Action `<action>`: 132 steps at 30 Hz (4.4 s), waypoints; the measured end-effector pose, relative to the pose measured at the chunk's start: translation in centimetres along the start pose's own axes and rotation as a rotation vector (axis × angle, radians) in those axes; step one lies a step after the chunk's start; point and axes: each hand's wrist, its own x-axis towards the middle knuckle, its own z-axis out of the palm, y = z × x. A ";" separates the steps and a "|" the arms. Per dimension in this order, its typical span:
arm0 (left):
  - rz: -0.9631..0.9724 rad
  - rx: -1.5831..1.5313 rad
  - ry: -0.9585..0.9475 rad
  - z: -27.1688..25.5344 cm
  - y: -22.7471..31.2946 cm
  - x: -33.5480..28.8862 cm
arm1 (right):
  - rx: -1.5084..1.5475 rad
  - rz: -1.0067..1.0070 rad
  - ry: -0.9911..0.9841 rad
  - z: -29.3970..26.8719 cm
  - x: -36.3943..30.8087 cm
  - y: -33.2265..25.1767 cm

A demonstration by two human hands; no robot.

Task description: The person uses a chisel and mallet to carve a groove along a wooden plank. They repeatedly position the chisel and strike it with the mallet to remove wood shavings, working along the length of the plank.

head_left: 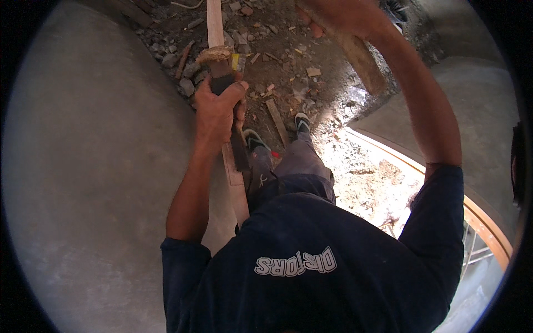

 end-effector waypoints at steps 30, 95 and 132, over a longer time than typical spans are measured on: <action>0.175 0.331 0.013 -0.2 0.7 0.0 | 0.130 -0.096 -0.155 0.9 0.0 -1.0; 0.056 0.331 0.045 -0.5 0.1 0.2 | -0.015 -0.097 0.061 2.2 1.5 0.0; 0.101 0.282 -0.040 0.2 0.1 -1.3 | 0.078 -0.236 0.030 -1.2 -0.7 -2.7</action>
